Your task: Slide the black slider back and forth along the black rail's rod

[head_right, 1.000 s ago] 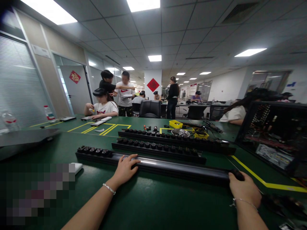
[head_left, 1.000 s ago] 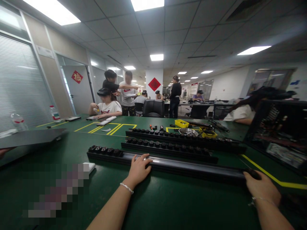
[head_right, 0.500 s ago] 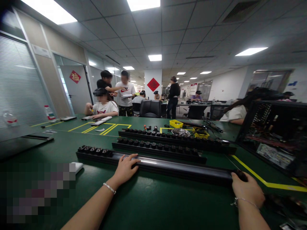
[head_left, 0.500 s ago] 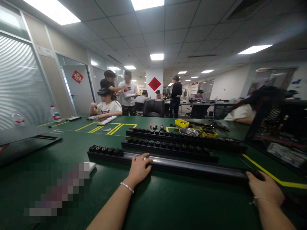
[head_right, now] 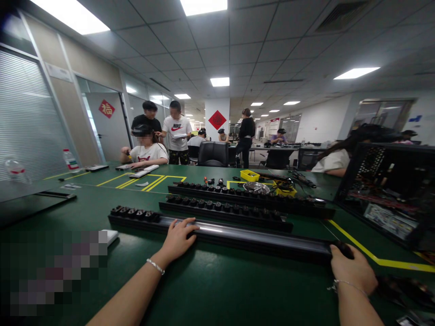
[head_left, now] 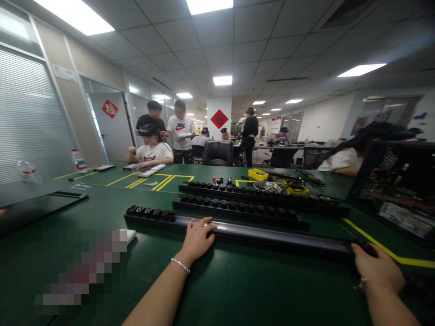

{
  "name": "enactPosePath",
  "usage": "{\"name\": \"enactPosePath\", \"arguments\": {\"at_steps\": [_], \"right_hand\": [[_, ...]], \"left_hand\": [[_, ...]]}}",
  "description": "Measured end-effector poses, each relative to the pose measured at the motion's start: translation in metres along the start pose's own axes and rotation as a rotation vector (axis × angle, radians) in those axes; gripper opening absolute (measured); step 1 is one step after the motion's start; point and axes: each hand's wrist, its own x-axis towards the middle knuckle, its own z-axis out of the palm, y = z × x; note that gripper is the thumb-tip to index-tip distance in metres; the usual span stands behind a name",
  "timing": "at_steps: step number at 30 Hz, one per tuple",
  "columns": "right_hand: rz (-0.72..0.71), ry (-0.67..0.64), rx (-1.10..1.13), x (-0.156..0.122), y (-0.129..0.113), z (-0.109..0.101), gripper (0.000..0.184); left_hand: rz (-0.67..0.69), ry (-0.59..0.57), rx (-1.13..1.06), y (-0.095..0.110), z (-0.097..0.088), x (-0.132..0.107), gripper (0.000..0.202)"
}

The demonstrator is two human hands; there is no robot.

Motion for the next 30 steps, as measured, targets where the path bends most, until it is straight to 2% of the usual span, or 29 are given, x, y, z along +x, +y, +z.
{"name": "enactPosePath", "arguments": {"at_steps": [3, 7, 13, 17, 25, 30], "right_hand": [[-0.011, 0.006, 0.006, 0.000, -0.001, -0.001, 0.057], [0.045, -0.004, 0.007, -0.005, -0.004, -0.004, 0.059], [0.015, -0.001, 0.008, -0.012, -0.007, -0.009, 0.061], [0.005, -0.002, -0.023, -0.008, -0.005, -0.008, 0.062], [0.078, -0.012, -0.013, 0.001, -0.003, -0.004, 0.063], [0.056, 0.001, 0.009, 0.004, 0.000, -0.002, 0.063]], "left_hand": [[-0.001, 0.006, -0.009, 0.001, -0.001, -0.001, 0.026], [0.002, 0.011, -0.013, 0.001, -0.001, -0.001, 0.026], [0.000, 0.005, -0.002, 0.001, 0.000, 0.000, 0.026], [0.000, 0.005, -0.004, 0.001, -0.001, -0.001, 0.026], [-0.004, 0.001, -0.009, 0.002, -0.002, 0.000, 0.026], [-0.010, -0.005, -0.007, 0.003, -0.002, 0.000, 0.027]]}}
